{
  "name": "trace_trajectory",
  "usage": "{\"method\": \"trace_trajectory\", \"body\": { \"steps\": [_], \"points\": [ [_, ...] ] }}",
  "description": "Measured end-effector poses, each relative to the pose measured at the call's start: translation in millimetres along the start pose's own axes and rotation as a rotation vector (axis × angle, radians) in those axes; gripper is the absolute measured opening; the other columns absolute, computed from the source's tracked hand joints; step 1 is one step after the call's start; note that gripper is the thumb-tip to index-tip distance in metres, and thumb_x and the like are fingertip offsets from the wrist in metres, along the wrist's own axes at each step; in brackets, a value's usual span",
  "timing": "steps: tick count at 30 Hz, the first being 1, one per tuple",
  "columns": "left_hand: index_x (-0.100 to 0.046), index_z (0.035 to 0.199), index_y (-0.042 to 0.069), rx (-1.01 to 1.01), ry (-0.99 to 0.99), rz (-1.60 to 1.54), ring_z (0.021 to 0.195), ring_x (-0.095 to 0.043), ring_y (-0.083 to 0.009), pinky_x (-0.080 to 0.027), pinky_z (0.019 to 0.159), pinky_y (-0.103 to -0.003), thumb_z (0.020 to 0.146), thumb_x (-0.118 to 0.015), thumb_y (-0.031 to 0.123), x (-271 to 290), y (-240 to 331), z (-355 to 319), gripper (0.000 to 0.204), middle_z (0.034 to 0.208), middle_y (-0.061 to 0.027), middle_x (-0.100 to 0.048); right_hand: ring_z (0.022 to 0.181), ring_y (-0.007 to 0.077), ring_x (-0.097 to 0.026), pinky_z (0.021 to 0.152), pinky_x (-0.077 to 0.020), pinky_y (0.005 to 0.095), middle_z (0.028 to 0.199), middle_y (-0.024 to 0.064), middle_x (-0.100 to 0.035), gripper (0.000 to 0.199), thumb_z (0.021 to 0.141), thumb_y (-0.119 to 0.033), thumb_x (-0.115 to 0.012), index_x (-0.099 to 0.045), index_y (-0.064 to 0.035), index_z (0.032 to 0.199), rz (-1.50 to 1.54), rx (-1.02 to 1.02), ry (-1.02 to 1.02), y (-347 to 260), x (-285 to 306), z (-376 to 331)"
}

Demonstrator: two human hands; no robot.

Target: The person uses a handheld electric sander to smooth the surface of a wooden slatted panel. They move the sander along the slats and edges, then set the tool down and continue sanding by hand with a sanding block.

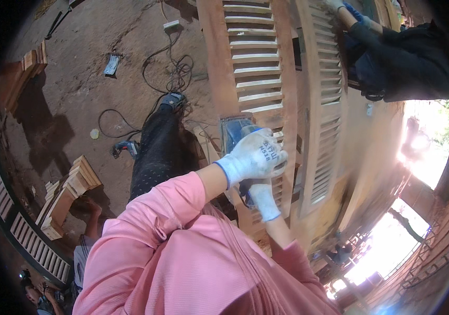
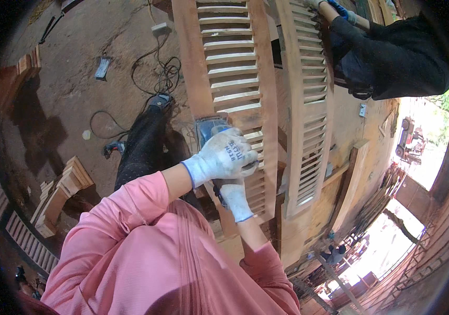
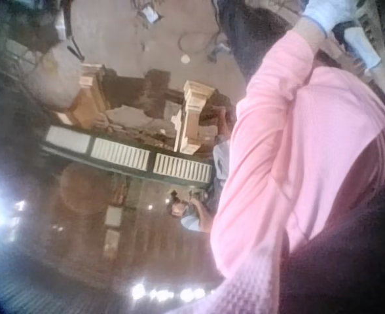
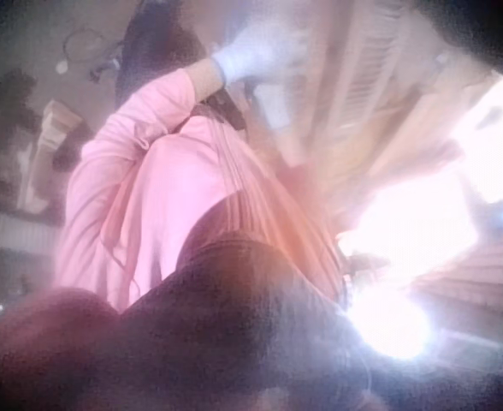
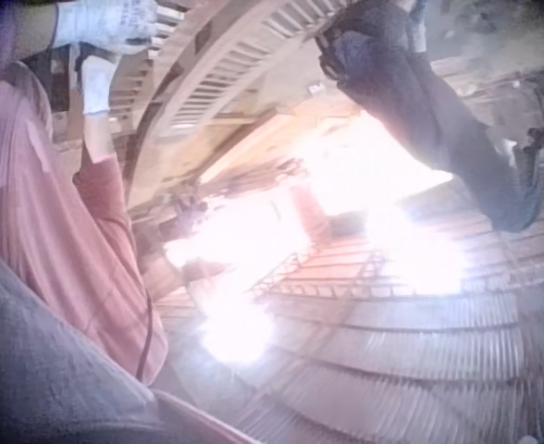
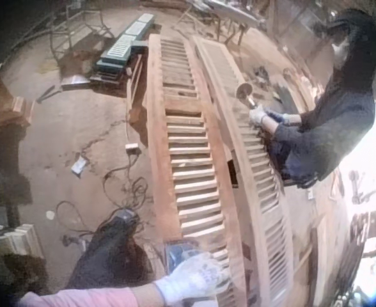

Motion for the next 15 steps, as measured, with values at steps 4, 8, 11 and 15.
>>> {"method": "trace_trajectory", "body": {
  "steps": [4,8,11,15],
  "points": [
    [-0.066,0.085,0.02,0.09,0.033,0.018,0.078,-0.067,-0.0268,-0.053,0.083,-0.042,0.086,-0.066,0.045,28.2,-22.9,14.1,0.025,0.075,-0.0052,-0.065,0.067,0.0324,-0.067,0.072,-0.0548,0.047,0.067,0.0088,-0.067,0.026,0.101,-0.031,-0.059,-0.073,-0.0085,0.098,0.332,-0.303,-0.238,-20.7,43.8,23.6],
    [-0.067,0.081,0.018,0.003,0.156,-0.013,0.076,-0.067,-0.0261,-0.052,0.08,-0.041,0.084,-0.071,0.039,30.1,-5.1,-2.3,0.021,0.076,-0.0058,-0.068,0.117,0.0314,-0.063,0.105,-0.0483,0.0428,0.122,0.0139,-0.068,0.041,0.104,-0.034,-0.055,-0.06,-0.011,0.137,0.981,-0.286,-0.097,28.8,-40.8,16.2],
    [-0.065,0.074,0.017,0.056,0.125,-0.068,0.076,-0.067,-0.0275,-0.052,0.08,-0.041,0.086,-0.07,0.038,26.9,4.0,-29.3,0.025,0.07,-0.0061,-0.067,0.152,0.03,-0.032,0.128,-0.0241,0.0405,0.166,0.0118,-0.033,0.073,0.102,-0.041,-0.054,-0.026,-0.0166,0.165,0.092,0.021,-0.086,-7.4,-5.3,-5.8],
    [-0.068,0.076,0.016,0.135,0.178,0.053,0.077,-0.069,-0.0275,-0.053,0.083,-0.04,0.087,-0.071,0.038,66.6,-29.5,-11.1,0.024,0.075,-0.0068,-0.071,0.142,0.0308,-0.047,0.121,-0.0372,0.0451,0.156,0.0164,-0.049,0.063,0.099,-0.038,-0.059,-0.044,-0.0157,0.156,0.031,-0.036,-0.303,-33.7,25.1,45.4]
  ]
}}
Point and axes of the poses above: each hand's wrist, its own z-axis towards the middle knuckle, its own x-axis out of the back of the hand, y = z × x, the point moved 7 cm from there along z, towards the middle knuckle
